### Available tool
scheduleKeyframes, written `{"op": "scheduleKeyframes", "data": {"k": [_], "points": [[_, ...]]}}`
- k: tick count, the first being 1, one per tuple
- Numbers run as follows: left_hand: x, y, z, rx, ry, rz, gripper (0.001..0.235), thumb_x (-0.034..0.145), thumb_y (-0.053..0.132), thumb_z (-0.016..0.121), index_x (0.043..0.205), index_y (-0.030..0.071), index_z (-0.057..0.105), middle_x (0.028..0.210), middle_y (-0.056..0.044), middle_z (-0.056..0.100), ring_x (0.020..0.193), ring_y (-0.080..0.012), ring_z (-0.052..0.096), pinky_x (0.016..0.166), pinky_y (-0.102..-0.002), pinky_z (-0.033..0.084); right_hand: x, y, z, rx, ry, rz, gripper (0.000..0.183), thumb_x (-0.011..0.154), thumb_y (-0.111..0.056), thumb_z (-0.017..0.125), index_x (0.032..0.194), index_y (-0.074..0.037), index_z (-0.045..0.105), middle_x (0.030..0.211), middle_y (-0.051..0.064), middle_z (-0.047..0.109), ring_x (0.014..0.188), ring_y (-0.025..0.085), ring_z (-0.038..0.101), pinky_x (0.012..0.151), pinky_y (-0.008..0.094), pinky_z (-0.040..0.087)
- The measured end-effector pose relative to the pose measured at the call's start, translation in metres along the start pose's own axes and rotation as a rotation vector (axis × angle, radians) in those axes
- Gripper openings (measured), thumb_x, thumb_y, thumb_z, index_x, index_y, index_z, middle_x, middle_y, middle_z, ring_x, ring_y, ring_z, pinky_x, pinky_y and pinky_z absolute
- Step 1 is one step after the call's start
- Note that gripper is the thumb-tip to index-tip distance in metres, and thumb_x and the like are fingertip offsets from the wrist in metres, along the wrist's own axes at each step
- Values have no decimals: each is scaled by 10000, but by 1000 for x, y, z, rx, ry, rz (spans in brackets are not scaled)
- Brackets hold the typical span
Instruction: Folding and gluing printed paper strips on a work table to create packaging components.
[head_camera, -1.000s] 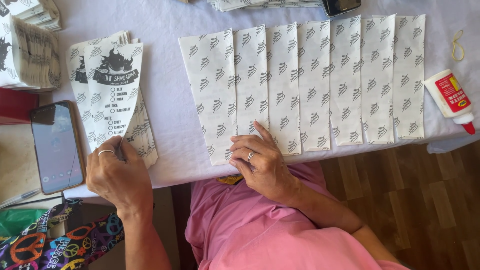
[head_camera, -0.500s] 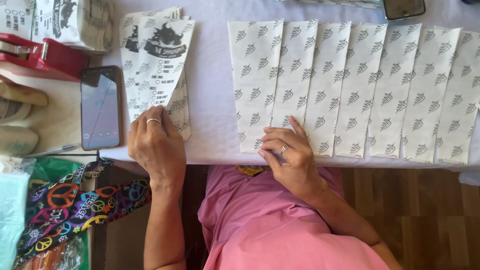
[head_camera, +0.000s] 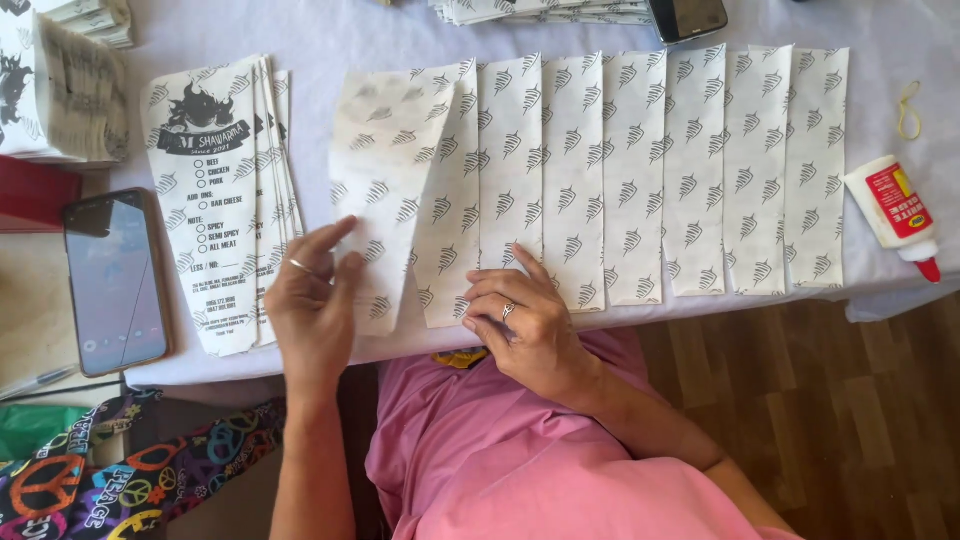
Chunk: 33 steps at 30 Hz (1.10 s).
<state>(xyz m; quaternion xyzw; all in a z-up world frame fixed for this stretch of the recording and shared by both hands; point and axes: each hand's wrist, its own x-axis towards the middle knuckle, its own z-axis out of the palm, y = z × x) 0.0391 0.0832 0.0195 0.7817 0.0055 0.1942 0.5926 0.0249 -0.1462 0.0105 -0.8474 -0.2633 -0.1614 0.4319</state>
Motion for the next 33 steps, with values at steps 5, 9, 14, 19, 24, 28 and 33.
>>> {"op": "scheduleKeyframes", "data": {"k": [5, 9, 14, 19, 24, 28, 33], "points": [[-10, 22, 17, 317, 27, 74, 311, 920, -106, 700, 1230, -101, 702, 1084, -248, 621, 926, -415, 717, 740, -440, 629, 1, -1, 0, -3, -2, -8, 87, 868, -116, 819, 841, -74, 748, 954, 42, 749, 1097, 235, 729, 1229, 505, 284], [-15, 16, 22, 450, 34, 136, 314, 913, -72, 744, 1221, -108, 700, 1078, -233, 608, 965, -404, 701, 765, -448, 632, 2, -2, -2, -11, -7, -20, 61, 876, -115, 812, 887, -77, 764, 963, 50, 748, 1103, 242, 727, 1223, 518, 289], [-20, 12, 25, 692, 22, 163, 331, 942, 185, 811, 1179, -32, 734, 1205, -159, 559, 1039, -296, 557, 780, -359, 559, 2, -5, -2, -77, -36, -66, 106, 906, -109, 775, 1006, -91, 807, 990, 63, 742, 1120, 249, 717, 1219, 556, 281], [-23, 11, 29, 725, 33, 160, 321, 965, 208, 792, 1172, -32, 737, 1220, -162, 547, 1042, -296, 544, 774, -348, 550, 2, -5, -3, -106, -49, -91, 108, 923, -109, 756, 1016, -87, 806, 1001, 68, 728, 1130, 256, 710, 1212, 569, 278], [-24, 8, 29, 711, 43, 170, 322, 966, 208, 792, 1169, -34, 731, 1229, -167, 544, 1046, -305, 538, 783, -356, 544, 1, -4, -3, -109, -62, -95, 120, 935, -110, 741, 1034, -86, 805, 1005, 68, 722, 1140, 255, 708, 1214, 575, 274], [-24, 10, 28, 694, 51, 163, 317, 969, 213, 794, 1161, -31, 729, 1236, -164, 540, 1049, -302, 537, 790, -360, 542, 1, -4, -4, -105, -65, -98, 127, 936, -105, 741, 1046, -83, 802, 1010, 72, 716, 1144, 261, 705, 1213, 580, 272], [-25, 9, 27, 676, 64, 163, 321, 973, 228, 796, 1151, -28, 717, 1247, -164, 530, 1052, -303, 538, 799, -368, 540, 0, -4, -4, -107, -71, -97, 131, 943, -106, 734, 1054, -80, 800, 1021, 73, 715, 1153, 263, 703, 1215, 580, 269]]}}
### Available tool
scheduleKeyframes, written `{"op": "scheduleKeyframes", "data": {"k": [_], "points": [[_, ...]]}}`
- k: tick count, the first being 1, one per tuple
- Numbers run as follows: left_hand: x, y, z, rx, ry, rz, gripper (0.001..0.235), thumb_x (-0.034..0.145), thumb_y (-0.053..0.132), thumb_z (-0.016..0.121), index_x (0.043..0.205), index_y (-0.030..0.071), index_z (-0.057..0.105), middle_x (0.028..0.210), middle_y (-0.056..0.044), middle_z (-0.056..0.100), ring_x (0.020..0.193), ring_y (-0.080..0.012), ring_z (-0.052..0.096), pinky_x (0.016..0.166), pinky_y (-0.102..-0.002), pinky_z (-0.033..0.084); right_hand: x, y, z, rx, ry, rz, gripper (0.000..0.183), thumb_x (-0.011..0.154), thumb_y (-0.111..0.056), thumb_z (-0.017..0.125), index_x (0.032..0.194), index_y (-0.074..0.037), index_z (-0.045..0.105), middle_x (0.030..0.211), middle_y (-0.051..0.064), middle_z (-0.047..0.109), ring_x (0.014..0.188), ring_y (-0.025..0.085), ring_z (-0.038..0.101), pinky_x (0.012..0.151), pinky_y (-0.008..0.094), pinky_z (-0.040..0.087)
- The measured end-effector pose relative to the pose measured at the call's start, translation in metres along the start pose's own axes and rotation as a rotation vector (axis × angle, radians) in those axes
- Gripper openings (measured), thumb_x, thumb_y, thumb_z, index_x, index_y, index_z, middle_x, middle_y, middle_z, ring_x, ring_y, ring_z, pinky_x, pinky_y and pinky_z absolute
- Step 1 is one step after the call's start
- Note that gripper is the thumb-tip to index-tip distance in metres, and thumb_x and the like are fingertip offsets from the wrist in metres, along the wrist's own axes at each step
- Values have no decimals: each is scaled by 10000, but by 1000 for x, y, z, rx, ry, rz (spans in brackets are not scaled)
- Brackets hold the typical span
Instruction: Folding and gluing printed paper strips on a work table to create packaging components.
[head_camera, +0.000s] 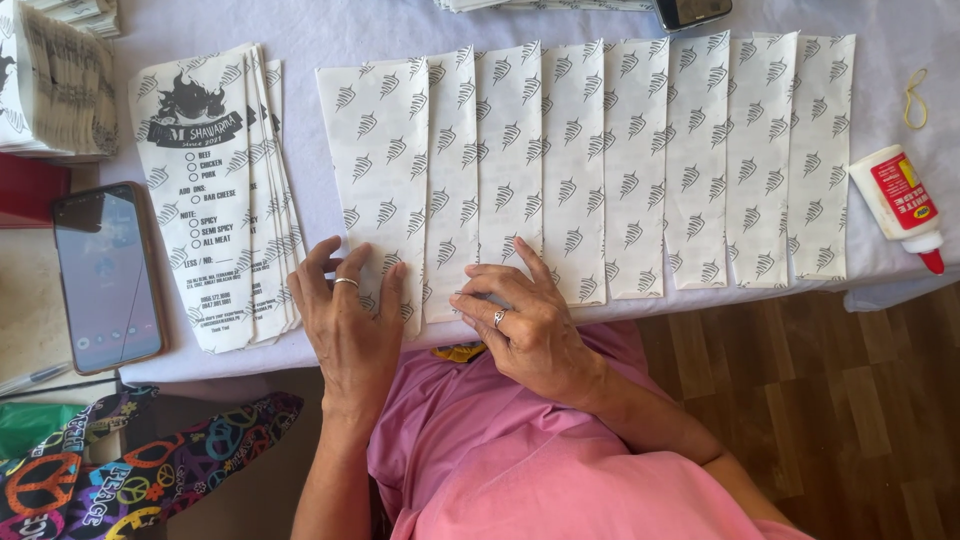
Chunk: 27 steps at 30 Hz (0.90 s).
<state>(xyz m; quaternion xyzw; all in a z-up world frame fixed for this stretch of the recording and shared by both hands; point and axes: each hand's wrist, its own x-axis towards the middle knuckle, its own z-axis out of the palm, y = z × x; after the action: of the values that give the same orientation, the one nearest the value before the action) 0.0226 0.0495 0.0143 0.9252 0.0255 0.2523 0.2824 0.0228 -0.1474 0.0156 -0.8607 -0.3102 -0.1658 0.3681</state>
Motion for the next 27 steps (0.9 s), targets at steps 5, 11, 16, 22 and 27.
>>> {"op": "scheduleKeyframes", "data": {"k": [5, 11, 16, 22, 27], "points": [[1, 1, 0, -2, 11, 9, 304, 971, 217, 803, 1114, -39, 722, 1239, -170, 532, 1058, -309, 551, 802, -369, 541, 3, -5, -2, -40, -1, -22, 152, 948, -80, 719, 1080, -67, 792, 1026, 85, 715, 1158, 277, 702, 1208, 601, 277], [-3, -3, -9, -85, 5, 106, 236, 995, 151, 748, 1127, -40, 707, 1286, -190, 553, 1091, -364, 576, 867, -425, 553, -2, -9, 2, -91, -11, -41, 174, 941, -47, 709, 1097, -51, 785, 1041, 104, 710, 1172, 294, 690, 1200, 628, 280], [-4, -9, -22, -160, -126, 190, 243, 971, 65, 717, 1184, -50, 707, 1341, -226, 611, 1323, -451, 553, 1096, -529, 451, 0, -10, 2, -93, -7, -50, 185, 939, -24, 695, 1104, -34, 775, 1048, 114, 698, 1175, 310, 686, 1197, 636, 283], [-4, -11, -21, -167, -167, 207, 309, 948, 82, 743, 1222, -54, 694, 1282, -228, 670, 1319, -428, 582, 1148, -536, 412, 0, -11, 0, -89, -10, -49, 196, 932, -8, 689, 1109, -27, 771, 1060, 117, 694, 1181, 316, 681, 1191, 646, 285], [-6, -15, -22, -199, -180, 193, 340, 941, 115, 757, 1244, -27, 695, 1304, -214, 668, 1341, -424, 569, 1158, -533, 408, -1, -10, 1, -90, -11, -49, 206, 927, 1, 685, 1113, -27, 770, 1062, 120, 691, 1186, 318, 679, 1189, 650, 281]]}}
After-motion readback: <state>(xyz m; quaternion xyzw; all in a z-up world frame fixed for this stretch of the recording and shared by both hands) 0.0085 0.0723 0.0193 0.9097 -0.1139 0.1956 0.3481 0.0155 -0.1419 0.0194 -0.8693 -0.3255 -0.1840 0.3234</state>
